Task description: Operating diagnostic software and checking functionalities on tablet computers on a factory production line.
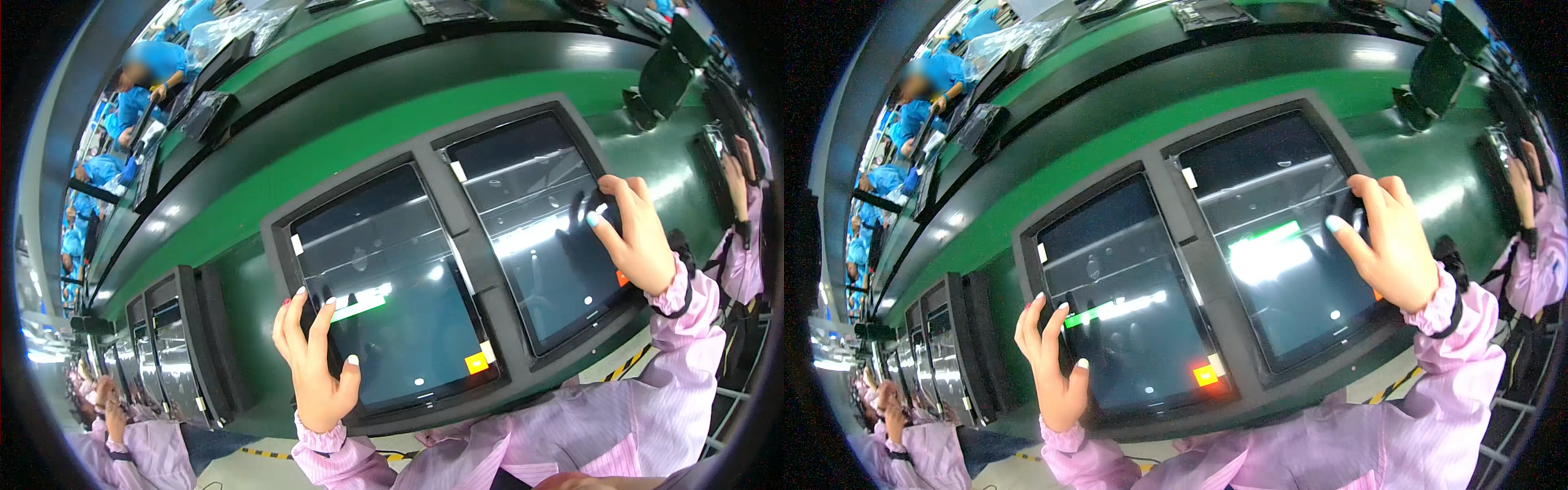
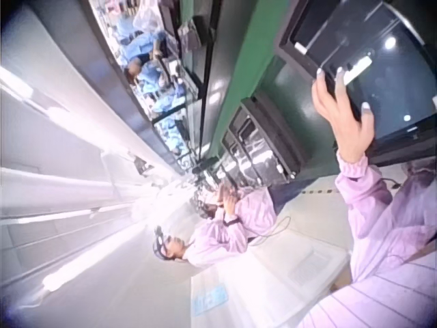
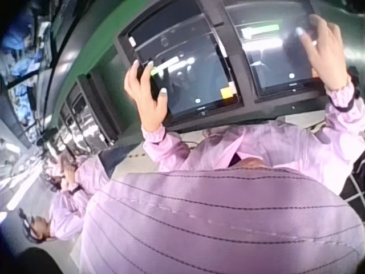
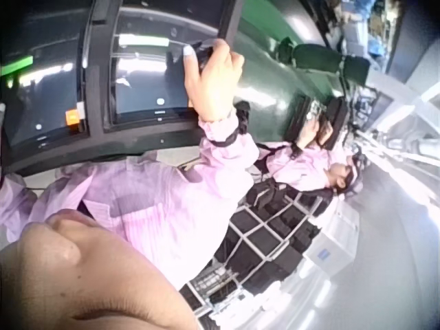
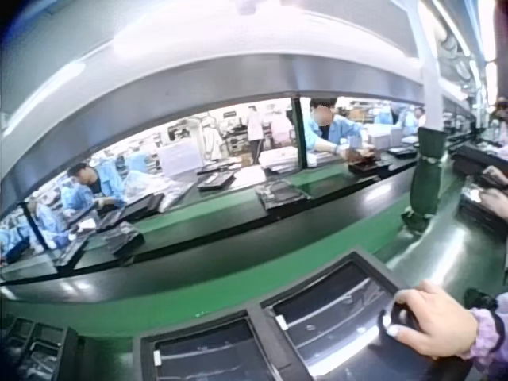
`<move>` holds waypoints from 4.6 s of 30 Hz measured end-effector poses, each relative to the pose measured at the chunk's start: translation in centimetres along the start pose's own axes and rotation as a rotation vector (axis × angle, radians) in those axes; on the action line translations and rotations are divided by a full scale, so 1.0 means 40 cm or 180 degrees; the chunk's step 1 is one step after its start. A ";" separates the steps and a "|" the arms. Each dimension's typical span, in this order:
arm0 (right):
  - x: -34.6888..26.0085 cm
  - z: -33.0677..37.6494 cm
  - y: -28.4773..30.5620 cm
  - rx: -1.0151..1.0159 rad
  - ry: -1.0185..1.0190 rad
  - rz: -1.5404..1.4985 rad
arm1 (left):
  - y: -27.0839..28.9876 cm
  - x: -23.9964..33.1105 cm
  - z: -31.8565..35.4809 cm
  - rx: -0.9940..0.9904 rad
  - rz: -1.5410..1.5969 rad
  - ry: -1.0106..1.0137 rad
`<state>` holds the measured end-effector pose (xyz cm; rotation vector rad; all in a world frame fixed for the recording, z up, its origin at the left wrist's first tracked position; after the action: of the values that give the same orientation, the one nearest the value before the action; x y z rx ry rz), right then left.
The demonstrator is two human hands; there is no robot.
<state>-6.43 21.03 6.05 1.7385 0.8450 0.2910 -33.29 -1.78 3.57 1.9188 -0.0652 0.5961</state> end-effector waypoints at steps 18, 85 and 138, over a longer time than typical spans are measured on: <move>0.155 -0.004 -0.043 -0.0404 -0.1409 -0.2453 | 0.009 0.003 0.003 0.0195 0.0425 -0.0094; 0.014 -0.028 0.060 0.0791 0.0419 -0.0295 | 0.021 -0.005 0.020 0.0530 0.0170 0.0023; 0.040 0.025 -0.011 -0.0100 0.0275 -0.1341 | -0.049 0.066 -0.035 -0.0622 -0.0485 -0.0644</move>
<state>-4.88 21.43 4.96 1.4830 1.2363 0.0960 -30.90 0.86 3.46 1.7695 -0.1016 0.2815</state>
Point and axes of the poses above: each hand's wrist, its own z-axis away from the middle knuckle, its own y-axis out of the back of the hand, x = y × z, the point moved 7 cm from there along -z, towards the middle knuckle, and after that the axes turned 3 degrees about x, right-handed, at the moved point
